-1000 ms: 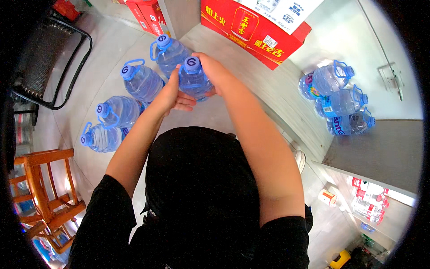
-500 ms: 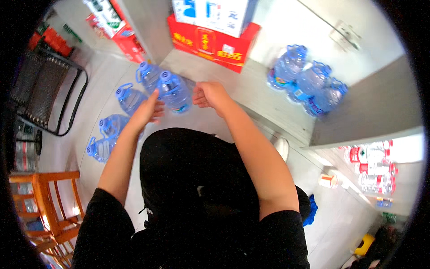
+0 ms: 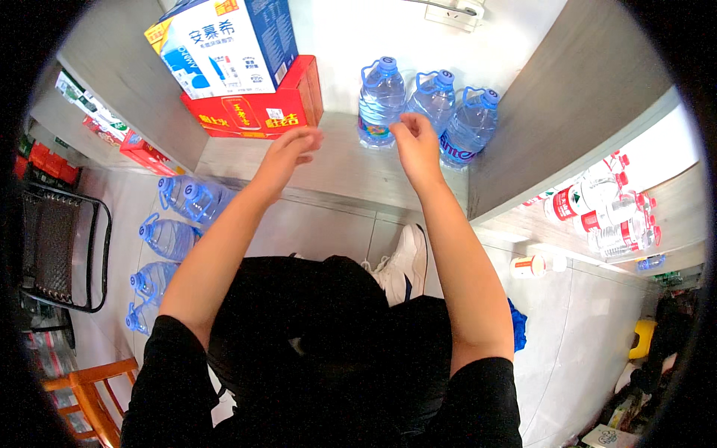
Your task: The person wipes the surface of a shelf with a blue cloth and then wipes a water bottle before placing it back on the shelf.
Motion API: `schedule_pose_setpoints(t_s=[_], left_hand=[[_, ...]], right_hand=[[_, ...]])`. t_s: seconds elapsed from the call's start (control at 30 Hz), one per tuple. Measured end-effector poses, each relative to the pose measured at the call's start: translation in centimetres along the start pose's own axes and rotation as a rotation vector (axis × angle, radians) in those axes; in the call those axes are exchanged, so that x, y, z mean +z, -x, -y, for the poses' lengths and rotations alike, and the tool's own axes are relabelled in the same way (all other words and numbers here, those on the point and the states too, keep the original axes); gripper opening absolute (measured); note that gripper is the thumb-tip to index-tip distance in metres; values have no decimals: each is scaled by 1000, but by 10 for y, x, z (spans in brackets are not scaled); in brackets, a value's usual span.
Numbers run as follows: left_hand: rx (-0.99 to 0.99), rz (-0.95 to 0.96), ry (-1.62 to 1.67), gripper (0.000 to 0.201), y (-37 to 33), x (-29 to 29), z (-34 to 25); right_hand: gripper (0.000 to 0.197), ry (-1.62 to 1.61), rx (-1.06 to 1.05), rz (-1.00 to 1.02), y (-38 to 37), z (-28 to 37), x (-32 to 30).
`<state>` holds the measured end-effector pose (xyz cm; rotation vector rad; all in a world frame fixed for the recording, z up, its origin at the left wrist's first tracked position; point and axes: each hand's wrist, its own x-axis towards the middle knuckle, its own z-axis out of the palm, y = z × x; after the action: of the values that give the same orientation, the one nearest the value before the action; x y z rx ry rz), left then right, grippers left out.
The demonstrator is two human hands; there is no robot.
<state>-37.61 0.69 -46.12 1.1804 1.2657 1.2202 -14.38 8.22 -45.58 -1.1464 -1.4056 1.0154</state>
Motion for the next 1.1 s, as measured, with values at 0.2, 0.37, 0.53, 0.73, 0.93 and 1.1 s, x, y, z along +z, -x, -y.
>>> schedule_pose_setpoints(t_s=[0.2,0.37,0.53,0.73,0.93,1.1], left_hand=[[190,-81,79,48,-79,52,12],[313,-273,92,52,-125,82,14],[346,-168,181,49,-148,94,16],[434,-152,137,45,-160,102,34],[377,12,378,45,-161,98,39],[278,-150,230,45,-143,98,26]], right_hand=[[59,-180,-165,-60,-42,3,25],[65,-40,-316,-180,-83,-12,50],[70,-9,-255,-226,-103,-29,56],[70,58,-278,-205,-103,-43,58],[68,114,-297,-294,-97,-38,62],[67,116,-323,-265,-83,-38,56]])
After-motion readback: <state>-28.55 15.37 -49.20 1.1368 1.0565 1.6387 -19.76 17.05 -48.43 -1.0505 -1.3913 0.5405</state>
